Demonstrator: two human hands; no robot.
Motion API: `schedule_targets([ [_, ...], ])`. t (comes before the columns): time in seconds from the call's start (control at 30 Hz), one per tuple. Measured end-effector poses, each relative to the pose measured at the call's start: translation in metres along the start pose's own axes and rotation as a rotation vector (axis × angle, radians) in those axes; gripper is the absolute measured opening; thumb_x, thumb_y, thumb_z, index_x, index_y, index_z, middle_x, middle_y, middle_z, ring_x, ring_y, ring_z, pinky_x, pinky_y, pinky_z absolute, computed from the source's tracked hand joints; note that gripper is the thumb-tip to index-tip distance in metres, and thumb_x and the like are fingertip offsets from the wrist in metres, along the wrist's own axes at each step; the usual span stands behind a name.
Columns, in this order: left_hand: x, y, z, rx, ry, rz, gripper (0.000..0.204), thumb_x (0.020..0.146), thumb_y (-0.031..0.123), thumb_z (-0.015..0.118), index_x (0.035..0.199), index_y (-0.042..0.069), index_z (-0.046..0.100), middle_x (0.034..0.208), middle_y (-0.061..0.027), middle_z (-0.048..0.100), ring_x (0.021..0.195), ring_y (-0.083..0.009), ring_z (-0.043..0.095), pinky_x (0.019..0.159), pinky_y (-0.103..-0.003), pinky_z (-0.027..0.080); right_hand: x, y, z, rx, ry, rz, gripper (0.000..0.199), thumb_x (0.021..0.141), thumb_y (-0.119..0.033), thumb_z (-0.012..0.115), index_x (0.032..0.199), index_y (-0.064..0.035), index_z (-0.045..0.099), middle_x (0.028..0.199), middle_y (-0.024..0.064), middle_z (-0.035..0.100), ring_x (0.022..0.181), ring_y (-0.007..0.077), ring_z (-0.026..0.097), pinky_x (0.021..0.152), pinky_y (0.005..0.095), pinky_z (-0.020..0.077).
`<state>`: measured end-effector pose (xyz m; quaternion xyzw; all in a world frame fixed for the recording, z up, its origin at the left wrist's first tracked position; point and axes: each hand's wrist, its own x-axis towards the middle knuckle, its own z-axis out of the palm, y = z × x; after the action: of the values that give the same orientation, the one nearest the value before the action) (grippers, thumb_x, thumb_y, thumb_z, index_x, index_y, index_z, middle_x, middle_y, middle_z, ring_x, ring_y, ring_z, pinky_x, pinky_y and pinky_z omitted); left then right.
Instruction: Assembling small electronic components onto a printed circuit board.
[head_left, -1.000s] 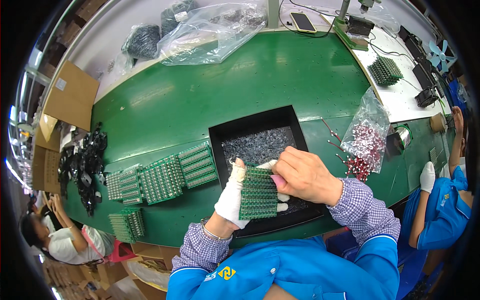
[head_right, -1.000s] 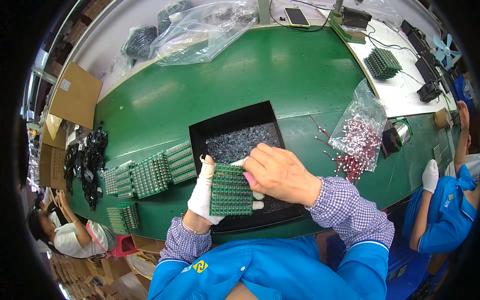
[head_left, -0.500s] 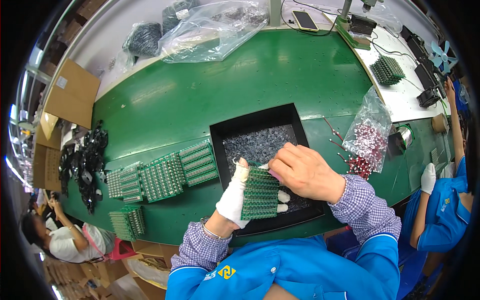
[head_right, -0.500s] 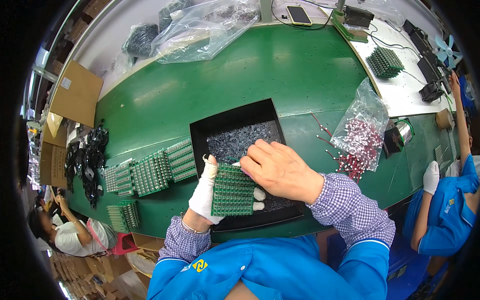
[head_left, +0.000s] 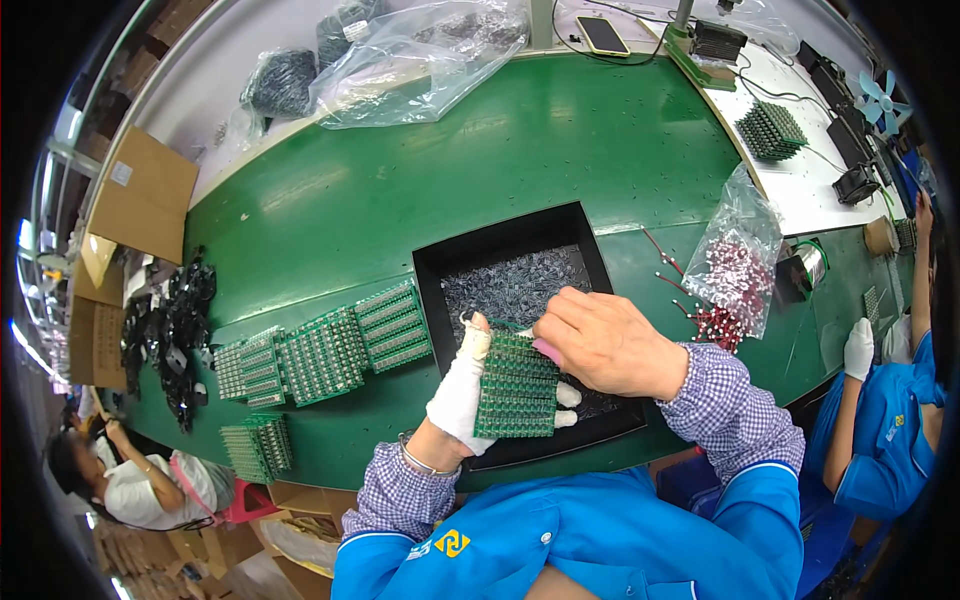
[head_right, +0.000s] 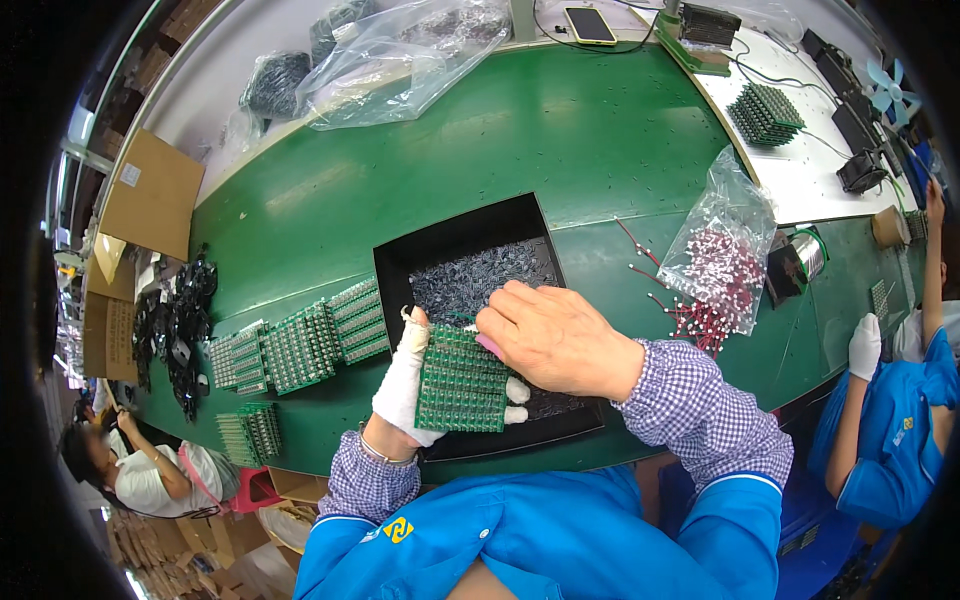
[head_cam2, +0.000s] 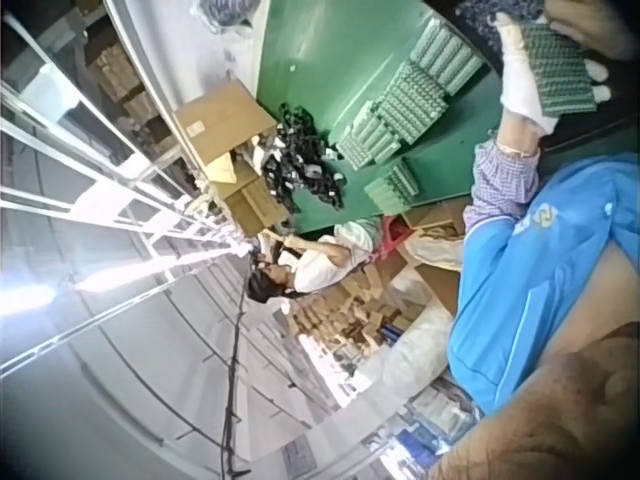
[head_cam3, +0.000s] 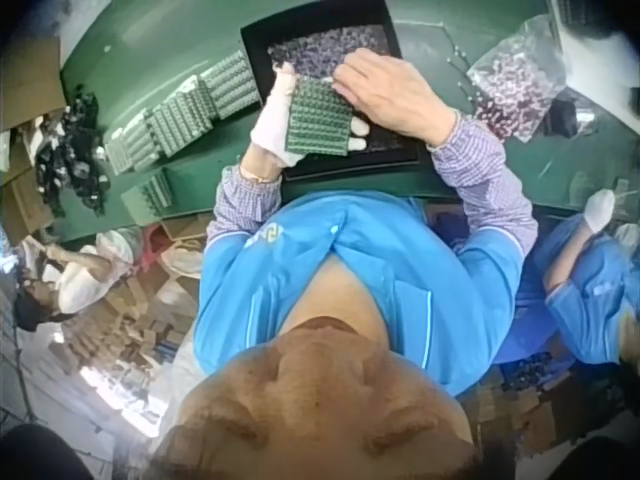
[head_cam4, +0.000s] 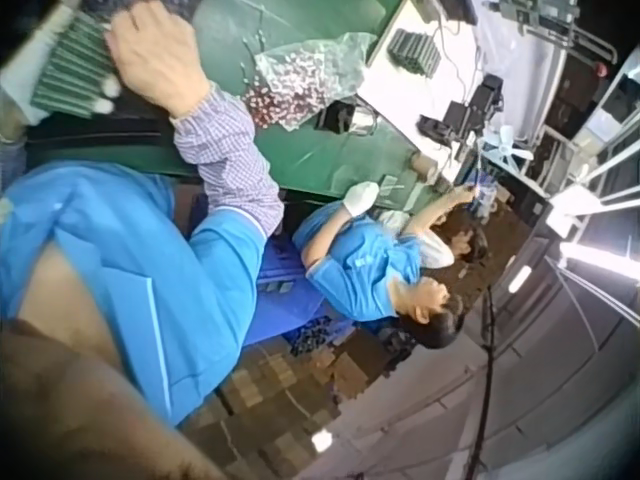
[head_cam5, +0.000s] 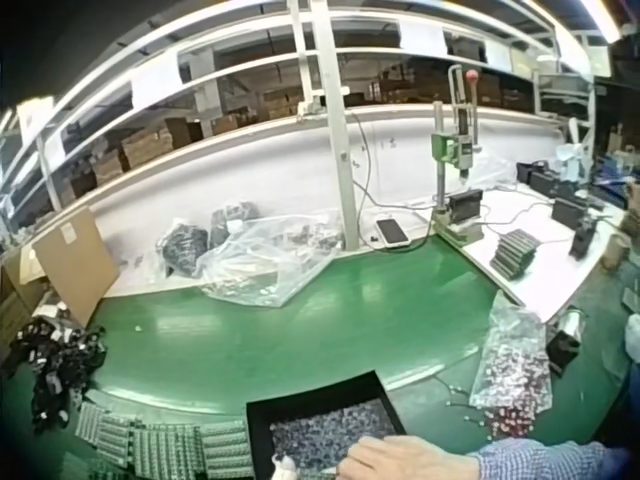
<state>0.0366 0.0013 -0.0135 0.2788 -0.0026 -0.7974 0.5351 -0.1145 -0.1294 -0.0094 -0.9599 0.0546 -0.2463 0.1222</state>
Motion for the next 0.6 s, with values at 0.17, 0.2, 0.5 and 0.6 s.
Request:
schedule_targets([
  [0.17,0.001,0.000,-0.005,0.001,-0.074,0.002,0.080,0.089,0.073,0.033,0.130,0.006,0.048,0.113,-0.0210,0.062,0.094,-0.0412,0.065,0.082,-0.056,0.055,0.003,-0.002,-0.004,-0.032,0.016,-0.031,0.012,0.082,-0.012,0.064,0.088,-0.0079,0.054,0.081,0.0047,0.050,0.070,0.0196,0.050,0.059,0.0294,0.0424],
  [0.2,0.001,0.000,-0.005,0.001,-0.101,0.002,0.080,0.089,0.072,0.033,0.131,0.006,0.048,0.114,-0.0212,0.062,0.095,-0.0416,0.065,0.083,-0.057,0.055,0.003,-0.002,-0.006,-0.038,0.016,-0.040,0.012,0.082,-0.011,0.064,0.089,-0.0075,0.055,0.081,0.0049,0.050,0.069,0.0199,0.049,0.059,0.0301,0.0427],
  [0.5,0.004,0.000,-0.003,-0.207,-0.069,0.085,0.086,0.089,0.073,0.035,0.132,0.000,0.047,0.122,-0.0238,0.057,0.097,-0.0440,0.064,0.084,-0.063,0.051,-0.009,-0.001,-0.015,0.087,0.096,-0.029,0.013,0.080,-0.011,0.065,0.089,-0.0075,0.057,0.085,0.0040,0.054,0.069,0.0189,0.049,0.061,0.0294,0.0418],
  [0.6,0.005,-0.001,-0.002,-0.219,-0.041,0.080,0.088,0.088,0.073,0.036,0.133,-0.002,0.046,0.124,-0.0246,0.056,0.097,-0.0443,0.064,0.083,-0.065,0.051,-0.009,-0.003,-0.012,0.101,0.067,-0.037,0.013,0.079,-0.011,0.065,0.088,-0.0080,0.057,0.085,0.0040,0.053,0.070,0.0187,0.049,0.062,0.0294,0.0414],
])
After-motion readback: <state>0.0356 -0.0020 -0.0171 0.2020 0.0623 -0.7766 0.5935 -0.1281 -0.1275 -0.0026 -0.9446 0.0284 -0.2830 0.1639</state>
